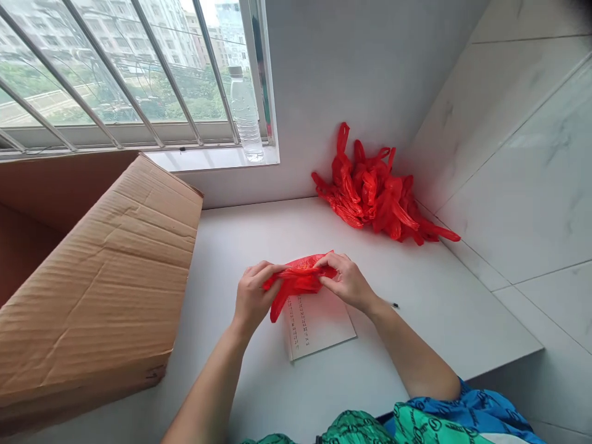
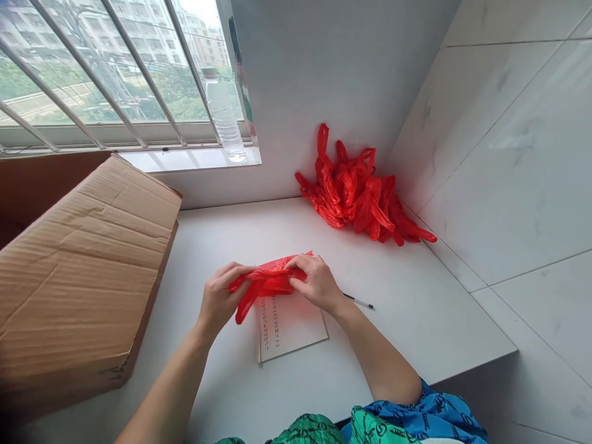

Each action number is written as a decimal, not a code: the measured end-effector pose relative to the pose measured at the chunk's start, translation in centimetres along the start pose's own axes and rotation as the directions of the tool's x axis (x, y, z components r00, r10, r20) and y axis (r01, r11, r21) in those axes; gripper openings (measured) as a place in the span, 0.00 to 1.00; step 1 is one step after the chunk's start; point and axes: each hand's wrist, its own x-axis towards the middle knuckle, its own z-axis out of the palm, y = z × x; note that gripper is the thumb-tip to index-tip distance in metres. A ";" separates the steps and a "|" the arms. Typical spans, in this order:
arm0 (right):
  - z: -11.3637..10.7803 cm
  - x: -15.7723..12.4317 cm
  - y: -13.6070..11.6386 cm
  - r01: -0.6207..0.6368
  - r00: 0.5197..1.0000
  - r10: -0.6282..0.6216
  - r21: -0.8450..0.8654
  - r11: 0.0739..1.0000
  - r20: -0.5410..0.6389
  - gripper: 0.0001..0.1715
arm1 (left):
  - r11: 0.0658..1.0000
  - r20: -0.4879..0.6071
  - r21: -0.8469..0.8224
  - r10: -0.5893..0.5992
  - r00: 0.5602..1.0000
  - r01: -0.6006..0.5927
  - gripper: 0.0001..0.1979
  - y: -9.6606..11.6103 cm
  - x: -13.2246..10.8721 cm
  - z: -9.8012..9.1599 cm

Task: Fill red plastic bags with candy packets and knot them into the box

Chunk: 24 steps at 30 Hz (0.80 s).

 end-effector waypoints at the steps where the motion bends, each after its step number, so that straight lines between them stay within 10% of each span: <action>1: -0.4 0.1 0.1 -0.040 0.998 0.043 0.071 0.997 -0.041 0.04 | 0.992 -0.078 -0.094 -0.095 0.992 0.087 0.09 -0.6 0.1 -0.2; 5: -2.1 0.0 0.2 -0.127 0.986 0.151 0.281 0.951 -0.066 0.06 | 0.874 -0.217 -0.403 -0.379 0.900 0.271 0.14 -1.5 0.4 -0.8; 10: -2.5 -0.5 -1.4 -0.177 0.972 0.102 0.379 0.908 0.211 0.34 | 0.980 -0.099 -0.183 -0.095 0.990 0.076 0.24 1.2 0.2 -1.1; 12: -2.3 -0.7 -1.7 -0.160 0.976 0.080 0.421 0.893 0.201 0.30 | 0.996 -0.059 -0.088 -0.028 0.998 0.022 0.17 2.3 0.0 -1.2; 18: -3.3 -0.8 -0.4 -0.005 0.936 0.178 0.495 0.869 -0.303 0.11 | 0.926 -0.271 -0.374 -0.166 0.948 0.055 0.06 2.7 -0.2 -2.2; 24: -5.7 -1.0 -1.3 0.135 0.839 0.126 0.428 0.894 -0.529 0.10 | 0.865 -0.289 -0.465 0.055 0.956 -0.191 0.02 5.0 -0.8 -3.6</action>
